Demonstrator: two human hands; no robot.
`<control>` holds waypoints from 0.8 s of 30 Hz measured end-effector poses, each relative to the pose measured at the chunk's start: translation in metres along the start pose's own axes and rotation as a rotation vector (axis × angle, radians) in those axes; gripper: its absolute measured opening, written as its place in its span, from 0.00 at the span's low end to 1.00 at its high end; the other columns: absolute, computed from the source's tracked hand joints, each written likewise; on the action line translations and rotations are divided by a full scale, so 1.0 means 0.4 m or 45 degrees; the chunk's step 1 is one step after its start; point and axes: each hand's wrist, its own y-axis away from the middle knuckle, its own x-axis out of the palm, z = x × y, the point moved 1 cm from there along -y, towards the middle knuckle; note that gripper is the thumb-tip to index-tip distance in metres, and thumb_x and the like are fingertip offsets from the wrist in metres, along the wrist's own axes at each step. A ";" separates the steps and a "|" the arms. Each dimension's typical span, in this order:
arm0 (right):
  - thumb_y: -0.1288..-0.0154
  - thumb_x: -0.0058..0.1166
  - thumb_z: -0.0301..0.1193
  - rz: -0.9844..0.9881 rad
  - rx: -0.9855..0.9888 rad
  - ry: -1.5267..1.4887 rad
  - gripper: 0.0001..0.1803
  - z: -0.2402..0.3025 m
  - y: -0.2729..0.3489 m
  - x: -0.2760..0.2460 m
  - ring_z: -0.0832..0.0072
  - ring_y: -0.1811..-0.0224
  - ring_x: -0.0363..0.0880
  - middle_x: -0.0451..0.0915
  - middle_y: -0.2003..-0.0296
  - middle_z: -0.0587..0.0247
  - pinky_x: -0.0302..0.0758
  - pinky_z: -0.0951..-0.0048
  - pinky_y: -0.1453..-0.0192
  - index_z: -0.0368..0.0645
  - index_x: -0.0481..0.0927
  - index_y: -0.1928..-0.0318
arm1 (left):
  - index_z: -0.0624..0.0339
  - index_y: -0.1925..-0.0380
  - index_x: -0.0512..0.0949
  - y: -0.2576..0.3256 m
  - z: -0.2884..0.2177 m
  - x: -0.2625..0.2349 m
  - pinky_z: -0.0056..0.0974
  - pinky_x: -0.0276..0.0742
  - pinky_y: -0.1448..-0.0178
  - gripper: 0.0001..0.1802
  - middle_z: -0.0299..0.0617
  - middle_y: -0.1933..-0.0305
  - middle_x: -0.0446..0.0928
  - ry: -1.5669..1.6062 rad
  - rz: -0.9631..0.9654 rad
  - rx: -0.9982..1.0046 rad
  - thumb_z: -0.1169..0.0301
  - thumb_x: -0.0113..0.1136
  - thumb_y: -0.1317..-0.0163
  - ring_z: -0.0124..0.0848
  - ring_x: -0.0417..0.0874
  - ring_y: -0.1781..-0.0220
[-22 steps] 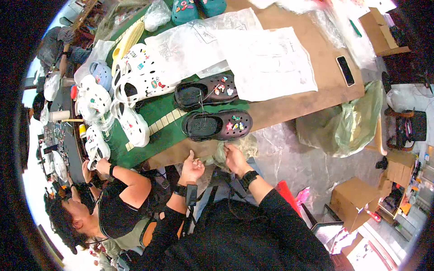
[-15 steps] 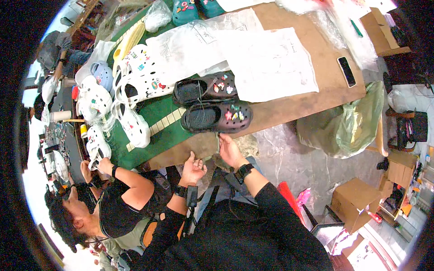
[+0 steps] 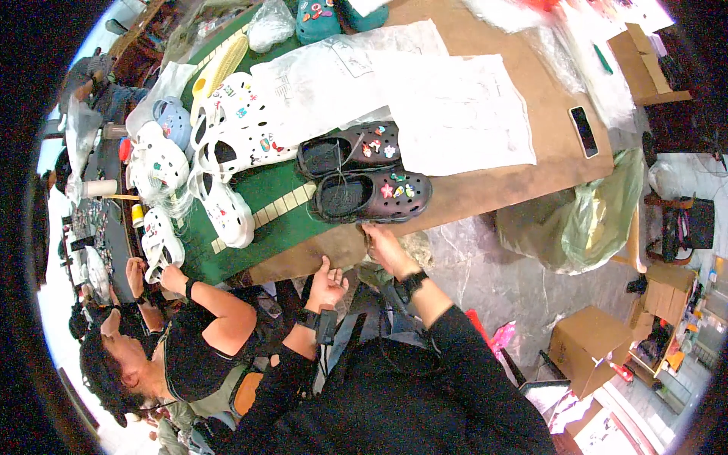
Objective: Packing various types of clogs and shoes into plastic bags and placing them into a larger transport sack.
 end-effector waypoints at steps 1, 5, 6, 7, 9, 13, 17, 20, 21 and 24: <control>0.36 0.41 0.35 0.004 0.008 0.000 0.20 -0.001 0.021 0.016 0.72 0.46 0.66 0.68 0.47 0.61 0.59 0.70 0.39 0.39 0.66 0.47 | 0.53 0.71 0.67 -0.005 0.003 -0.010 0.38 0.57 0.53 0.21 0.30 0.77 0.63 -0.009 0.042 0.018 0.49 0.60 0.48 0.25 0.66 0.63; 0.38 0.44 0.31 -0.122 -0.282 0.485 0.19 -0.019 0.114 -0.016 0.75 0.46 0.66 0.70 0.51 0.59 0.63 0.71 0.42 0.36 0.66 0.48 | 0.54 0.62 0.68 -0.046 0.004 -0.048 0.40 0.58 0.46 0.23 0.32 0.63 0.68 -0.002 0.046 0.054 0.49 0.60 0.48 0.28 0.66 0.48; 0.39 0.46 0.30 -0.060 -0.158 0.636 0.20 -0.024 0.122 -0.058 0.74 0.46 0.66 0.70 0.52 0.58 0.65 0.71 0.43 0.34 0.66 0.49 | 0.53 0.54 0.69 -0.050 0.009 -0.044 0.40 0.58 0.44 0.26 0.33 0.52 0.69 -0.032 -0.043 0.062 0.51 0.61 0.47 0.28 0.64 0.44; 0.39 0.46 0.30 -0.065 -0.158 0.640 0.20 -0.020 0.118 -0.102 0.74 0.46 0.66 0.70 0.52 0.58 0.65 0.71 0.43 0.34 0.66 0.49 | 0.53 0.54 0.69 -0.052 0.018 -0.040 0.40 0.58 0.44 0.26 0.33 0.52 0.69 -0.030 -0.040 0.057 0.51 0.61 0.47 0.28 0.64 0.44; 0.46 0.56 0.30 -0.131 0.548 0.805 0.29 -0.032 0.102 -0.199 0.71 0.45 0.65 0.69 0.50 0.56 0.68 0.71 0.46 0.34 0.62 0.45 | 0.55 0.55 0.70 -0.056 0.038 -0.031 0.35 0.62 0.46 0.24 0.36 0.55 0.72 -0.200 -0.032 0.382 0.54 0.62 0.47 0.32 0.69 0.48; 0.56 0.65 0.35 -0.268 0.289 1.389 0.42 -0.062 0.058 -0.250 0.63 0.40 0.62 0.62 0.43 0.48 0.63 0.68 0.40 0.34 0.59 0.42 | 0.59 0.54 0.68 -0.113 0.038 -0.116 0.31 0.64 0.48 0.25 0.38 0.55 0.72 -0.420 0.020 0.521 0.61 0.65 0.49 0.36 0.72 0.51; 0.58 0.61 0.48 -0.098 0.633 2.427 0.56 -0.080 0.011 -0.182 0.56 0.30 0.34 0.37 0.32 0.51 0.42 0.38 0.36 0.50 0.41 0.33 | 0.66 0.57 0.69 -0.169 0.042 -0.242 0.35 0.65 0.46 0.30 0.44 0.55 0.73 -1.286 -0.021 0.602 0.64 0.70 0.58 0.39 0.71 0.50; 0.48 0.47 0.48 -0.040 0.503 2.826 0.44 -0.129 -0.018 -0.295 0.58 0.30 0.37 0.42 0.32 0.54 0.36 0.38 0.35 0.51 0.46 0.33 | 0.71 0.49 0.65 -0.280 0.105 -0.232 0.37 0.65 0.44 0.41 0.53 0.48 0.68 -1.378 -0.092 0.519 0.60 0.71 0.62 0.41 0.68 0.45; 0.46 0.38 0.43 0.249 0.641 2.683 0.36 -0.117 0.000 -0.256 0.59 0.30 0.38 0.46 0.33 0.54 0.29 0.38 0.35 0.49 0.53 0.35 | 0.71 0.45 0.58 -0.287 0.133 -0.222 0.38 0.63 0.41 0.48 0.56 0.44 0.63 -1.381 0.017 0.416 0.57 0.71 0.62 0.43 0.65 0.42; 0.49 0.47 0.49 0.502 0.846 1.876 0.33 -0.147 0.032 -0.230 0.61 0.51 0.72 0.75 0.53 0.51 0.64 0.62 0.44 0.42 0.69 0.45 | 0.68 0.37 0.42 -0.462 0.180 -0.358 0.42 0.57 0.36 0.62 0.60 0.35 0.51 -1.491 -0.248 0.421 0.47 0.67 0.62 0.48 0.56 0.35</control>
